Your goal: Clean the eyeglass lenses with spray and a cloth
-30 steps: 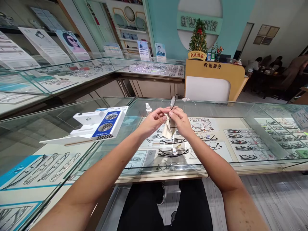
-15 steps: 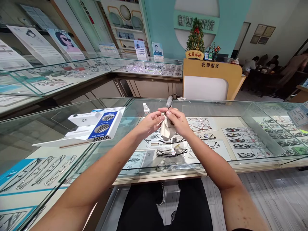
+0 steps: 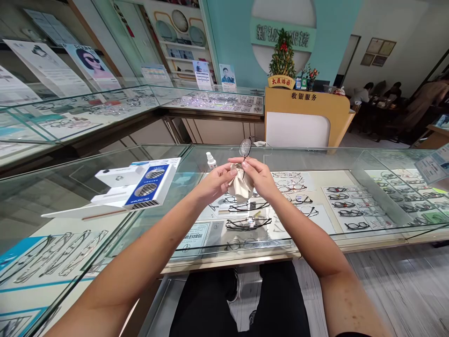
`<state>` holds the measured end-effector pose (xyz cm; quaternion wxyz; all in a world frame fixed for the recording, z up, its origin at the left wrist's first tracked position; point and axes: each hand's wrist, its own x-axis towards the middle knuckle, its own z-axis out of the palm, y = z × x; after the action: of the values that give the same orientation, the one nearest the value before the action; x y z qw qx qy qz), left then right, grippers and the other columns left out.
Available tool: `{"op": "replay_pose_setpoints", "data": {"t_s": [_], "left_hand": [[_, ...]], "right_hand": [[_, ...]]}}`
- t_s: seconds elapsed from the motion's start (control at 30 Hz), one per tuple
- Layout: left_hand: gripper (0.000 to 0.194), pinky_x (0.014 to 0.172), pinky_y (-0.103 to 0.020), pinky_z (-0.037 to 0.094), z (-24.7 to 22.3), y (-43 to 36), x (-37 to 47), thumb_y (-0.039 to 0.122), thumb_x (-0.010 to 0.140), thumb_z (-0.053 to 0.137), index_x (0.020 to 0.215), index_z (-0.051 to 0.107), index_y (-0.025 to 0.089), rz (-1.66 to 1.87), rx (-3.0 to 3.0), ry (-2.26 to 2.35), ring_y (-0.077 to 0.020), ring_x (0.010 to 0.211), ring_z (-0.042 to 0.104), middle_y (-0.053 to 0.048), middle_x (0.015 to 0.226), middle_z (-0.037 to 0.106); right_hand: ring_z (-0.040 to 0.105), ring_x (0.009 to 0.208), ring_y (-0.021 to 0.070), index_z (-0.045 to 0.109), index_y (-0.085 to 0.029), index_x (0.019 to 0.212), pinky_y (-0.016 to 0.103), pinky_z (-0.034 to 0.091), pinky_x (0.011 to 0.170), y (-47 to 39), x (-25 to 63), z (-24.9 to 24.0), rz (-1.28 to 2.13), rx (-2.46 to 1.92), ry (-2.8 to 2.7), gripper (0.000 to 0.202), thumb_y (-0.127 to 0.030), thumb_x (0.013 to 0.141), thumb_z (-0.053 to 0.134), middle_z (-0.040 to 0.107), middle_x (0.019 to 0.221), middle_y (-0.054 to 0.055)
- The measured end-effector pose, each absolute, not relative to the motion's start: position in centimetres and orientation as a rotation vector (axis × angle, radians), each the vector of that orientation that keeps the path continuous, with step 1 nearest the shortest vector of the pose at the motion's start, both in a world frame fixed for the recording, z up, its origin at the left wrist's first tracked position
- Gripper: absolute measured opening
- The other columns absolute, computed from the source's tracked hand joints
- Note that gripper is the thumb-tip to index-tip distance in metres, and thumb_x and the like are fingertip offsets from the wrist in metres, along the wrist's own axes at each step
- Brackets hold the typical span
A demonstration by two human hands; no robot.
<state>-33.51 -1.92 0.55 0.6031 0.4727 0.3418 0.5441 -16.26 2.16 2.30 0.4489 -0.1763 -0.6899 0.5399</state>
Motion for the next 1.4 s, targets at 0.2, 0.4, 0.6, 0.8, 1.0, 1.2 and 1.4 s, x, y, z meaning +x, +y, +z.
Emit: {"op": "replay_pose_setpoints", "data": {"t_s": [0.2, 0.4, 0.6, 0.8, 1.0, 1.2, 1.4], "left_hand": [[0.056, 0.062, -0.023, 0.046, 0.3, -1.7, -33.9, 0.056, 0.066, 0.099, 0.085, 0.068, 0.013, 1.163, 1.136, 0.754, -0.0114, 0.065, 0.063, 0.000, 0.071, 0.066], [0.065, 0.068, -0.025, 0.049, 0.3, -1.9, -33.6, 0.051, 0.055, 0.105, 0.095, 0.071, 0.013, 1.152, 1.076, 0.792, -0.0138, 0.074, 0.066, -0.001, 0.081, 0.070], [0.059, 0.070, -0.027, 0.047, 0.7, -2.3, -33.1, 0.051, 0.060, 0.102, 0.091, 0.069, 0.014, 1.207, 1.155, 0.815, -0.0136, 0.073, 0.063, 0.000, 0.079, 0.068], [0.065, 0.070, -0.027, 0.047, 0.9, -2.7, -32.9, 0.060, 0.060, 0.098, 0.094, 0.065, 0.014, 1.246, 1.260, 0.977, -0.0144, 0.073, 0.062, -0.001, 0.082, 0.069], [0.073, 0.064, -0.026, 0.047, 1.2, -3.0, -32.4, 0.065, 0.058, 0.096, 0.100, 0.063, 0.015, 1.306, 1.272, 1.063, -0.0135, 0.067, 0.061, 0.001, 0.079, 0.068], [0.071, 0.058, -0.024, 0.044, 1.3, -3.1, -31.8, 0.072, 0.062, 0.091, 0.093, 0.061, 0.016, 1.410, 1.240, 1.053, -0.0111, 0.061, 0.056, 0.003, 0.070, 0.063], [0.068, 0.053, -0.024, 0.037, 1.5, -3.1, -31.7, 0.079, 0.069, 0.083, 0.082, 0.061, 0.016, 1.473, 1.262, 1.028, -0.0098, 0.056, 0.047, 0.003, 0.063, 0.056]], "right_hand": [[0.069, 0.098, 0.0208, 0.083, -0.025, 0.106, 0.032, 0.056, 0.089, 1.9, -16.3, 2.4, 1.477, -0.370, -1.674, 0.044, -0.064, 0.091, 0.069, 0.080, 0.110, 0.005], [0.068, 0.091, 0.0202, 0.082, -0.024, 0.110, 0.032, 0.055, 0.084, 1.9, -16.3, 2.5, 1.525, -0.373, -1.689, 0.049, -0.067, 0.090, 0.069, 0.079, 0.102, 0.004], [0.071, 0.101, 0.0222, 0.083, -0.025, 0.112, 0.035, 0.056, 0.094, 2.3, -16.4, 2.1, 1.529, -0.373, -1.686, 0.049, -0.067, 0.091, 0.069, 0.080, 0.113, 0.005], [0.070, 0.116, 0.0236, 0.083, -0.029, 0.109, 0.038, 0.054, 0.105, 2.5, -16.3, 2.0, 1.562, -0.360, -1.638, 0.042, -0.064, 0.090, 0.072, 0.078, 0.131, 0.004], [0.066, 0.132, 0.0255, 0.083, -0.030, 0.111, 0.043, 0.047, 0.120, 2.5, -16.4, 1.9, 1.537, -0.353, -1.634, 0.042, -0.065, 0.090, 0.072, 0.077, 0.137, 0.003], [0.064, 0.138, 0.0272, 0.082, -0.028, 0.121, 0.044, 0.042, 0.125, 2.1, -16.7, 1.7, 1.499, -0.381, -1.682, 0.050, -0.066, 0.093, 0.068, 0.077, 0.139, 0.004], [0.064, 0.135, 0.0284, 0.082, -0.027, 0.124, 0.045, 0.038, 0.127, 1.6, -16.6, 2.0, 1.421, -0.396, -1.771, 0.055, -0.069, 0.094, 0.063, 0.077, 0.138, 0.005]]}}
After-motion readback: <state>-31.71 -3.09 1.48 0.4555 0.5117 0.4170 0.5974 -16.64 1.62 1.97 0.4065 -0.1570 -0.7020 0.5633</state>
